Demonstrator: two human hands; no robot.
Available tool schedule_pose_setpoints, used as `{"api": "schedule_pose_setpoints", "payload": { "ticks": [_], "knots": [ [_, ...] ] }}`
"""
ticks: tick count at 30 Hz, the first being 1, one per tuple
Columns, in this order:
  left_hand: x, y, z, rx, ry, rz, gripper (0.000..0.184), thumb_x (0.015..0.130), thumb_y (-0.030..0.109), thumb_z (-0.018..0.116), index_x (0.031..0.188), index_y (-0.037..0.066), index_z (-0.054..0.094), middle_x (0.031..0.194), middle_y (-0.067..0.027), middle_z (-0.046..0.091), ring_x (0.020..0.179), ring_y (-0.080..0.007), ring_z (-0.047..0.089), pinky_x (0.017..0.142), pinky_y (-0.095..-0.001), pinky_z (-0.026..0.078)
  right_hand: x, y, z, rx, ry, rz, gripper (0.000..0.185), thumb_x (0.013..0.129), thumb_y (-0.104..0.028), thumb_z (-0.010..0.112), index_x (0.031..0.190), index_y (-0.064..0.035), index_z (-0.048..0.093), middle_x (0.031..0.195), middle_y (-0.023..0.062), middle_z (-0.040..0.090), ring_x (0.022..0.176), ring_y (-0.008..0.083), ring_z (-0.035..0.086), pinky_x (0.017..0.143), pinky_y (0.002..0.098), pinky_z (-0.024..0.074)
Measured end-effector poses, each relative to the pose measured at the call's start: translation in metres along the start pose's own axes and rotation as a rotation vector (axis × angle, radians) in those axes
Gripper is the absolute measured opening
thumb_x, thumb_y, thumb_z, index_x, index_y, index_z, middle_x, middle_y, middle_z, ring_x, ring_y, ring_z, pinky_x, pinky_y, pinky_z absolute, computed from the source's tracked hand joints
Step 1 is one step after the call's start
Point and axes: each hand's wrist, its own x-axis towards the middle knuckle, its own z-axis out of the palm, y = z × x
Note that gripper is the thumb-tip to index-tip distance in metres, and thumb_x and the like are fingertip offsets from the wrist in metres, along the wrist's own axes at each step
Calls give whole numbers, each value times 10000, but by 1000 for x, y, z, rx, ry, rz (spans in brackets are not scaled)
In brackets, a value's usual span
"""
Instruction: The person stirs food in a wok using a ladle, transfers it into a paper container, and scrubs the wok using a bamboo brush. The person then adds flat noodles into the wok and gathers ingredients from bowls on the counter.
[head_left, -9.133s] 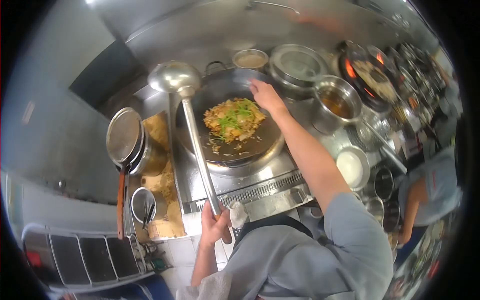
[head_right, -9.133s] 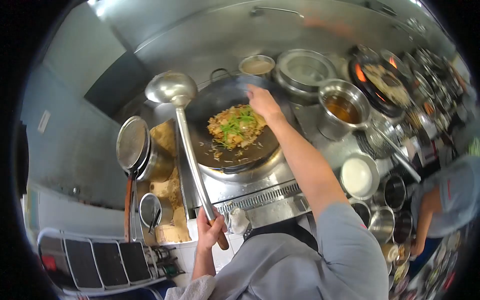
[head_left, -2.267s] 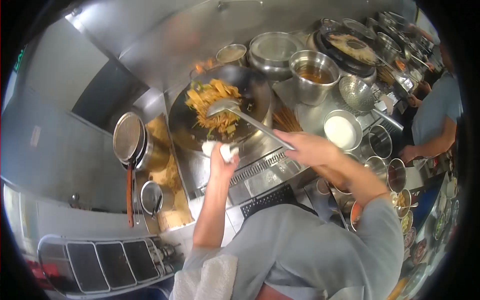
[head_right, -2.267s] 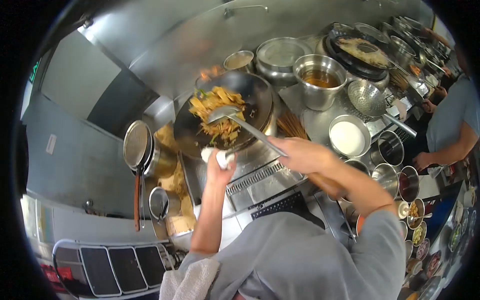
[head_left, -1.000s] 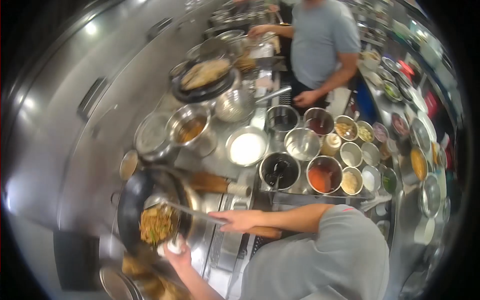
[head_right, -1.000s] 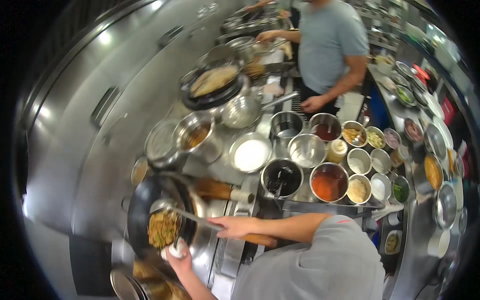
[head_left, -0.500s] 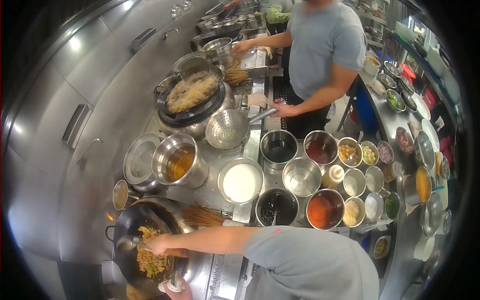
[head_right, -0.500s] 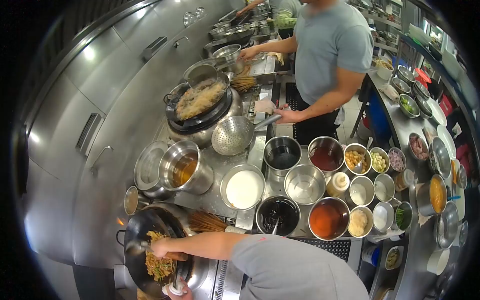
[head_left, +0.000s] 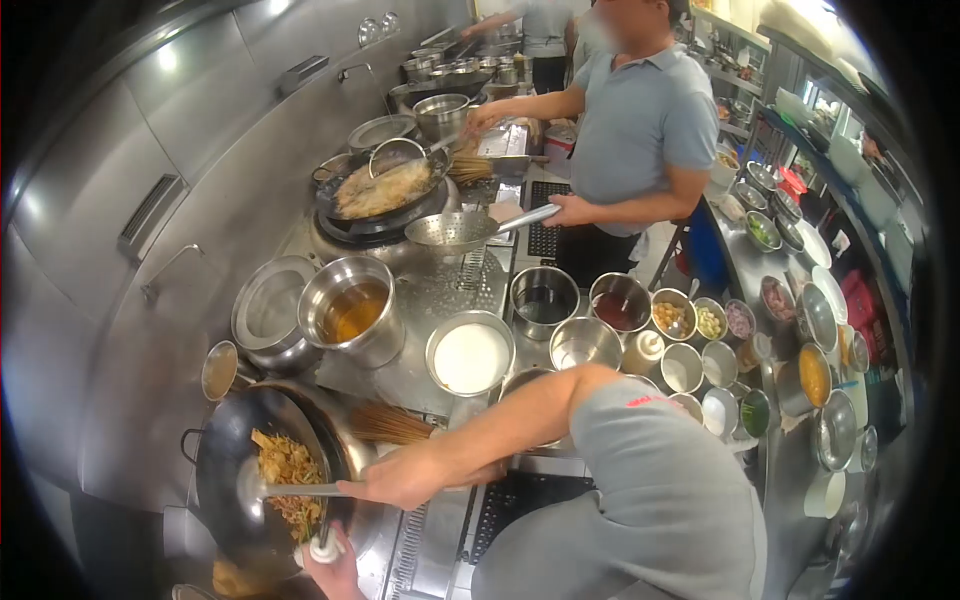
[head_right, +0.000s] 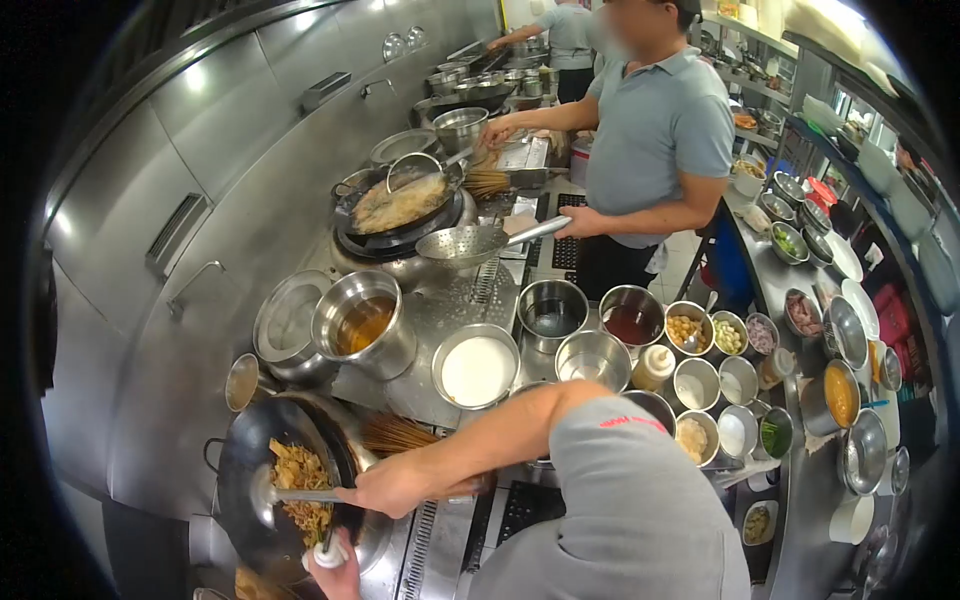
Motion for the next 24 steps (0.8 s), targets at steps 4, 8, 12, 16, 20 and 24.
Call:
{"api": "schedule_pose_setpoints", "payload": {
  "ticks": [4, 8, 12, 16, 20, 24],
  "knots": [
    [42, -21, -19, -131, -26, 114, 319, 827, 218, 534, 1044, -16, 550, 941, -145, 629, 819, -252, 615, 696, -340, 527, -3, -42, 30, 287, 110, 56, 676, 821, -99, 557, 1392, 79, 241, 938, 278, 571, 873, 397, 586, 773, 450, 463],
    [-24, -28, -26, -68, -7, 122, 273, 857, 243, 500, 1004, 26, 578, 924, -124, 644, 794, -240, 625, 635, -323, 528, -51, -49, -11, 421, -111, 2, 651, 836, -119, 552, 1406, 12, 266, 936, 249, 602, 869, 353, 608, 780, 417, 484],
    [-42, -11, -8, -37, -32, 100, 279, 876, 242, 475, 1054, 58, 588, 952, -110, 653, 817, -231, 631, 606, -327, 536, -54, -61, 7, 200, -186, 114, 640, 793, -76, 537, 1377, 21, 295, 816, 238, 620, 756, 388, 614, 688, 443, 501],
    [30, -14, -66, -14, -327, 114, 281, 873, 255, 464, 1038, 45, 552, 892, -93, 632, 802, -219, 615, 629, -337, 524, 12, -50, 70, 3, 50, 166, 682, 753, -44, 519, 1380, 49, 270, 823, 276, 602, 748, 420, 598, 689, 484, 475],
    [-57, -92, -57, 15, -220, 190, 266, 885, 261, 457, 1082, 107, 549, 961, -46, 638, 806, -172, 616, 614, -326, 519, 32, -69, 91, 90, 215, 277, 689, 786, -85, 531, 1402, 17, 241, 883, 276, 610, 825, 415, 610, 724, 470, 478],
    [-64, -90, -62, -88, -268, 172, 211, 878, 231, 521, 1042, 108, 572, 974, -43, 649, 863, -191, 630, 711, -362, 523, -4, -90, 71, 53, 132, 226, 689, 838, -186, 564, 1431, -62, 237, 1086, 269, 586, 980, 391, 592, 851, 431, 470]
  ]
}}
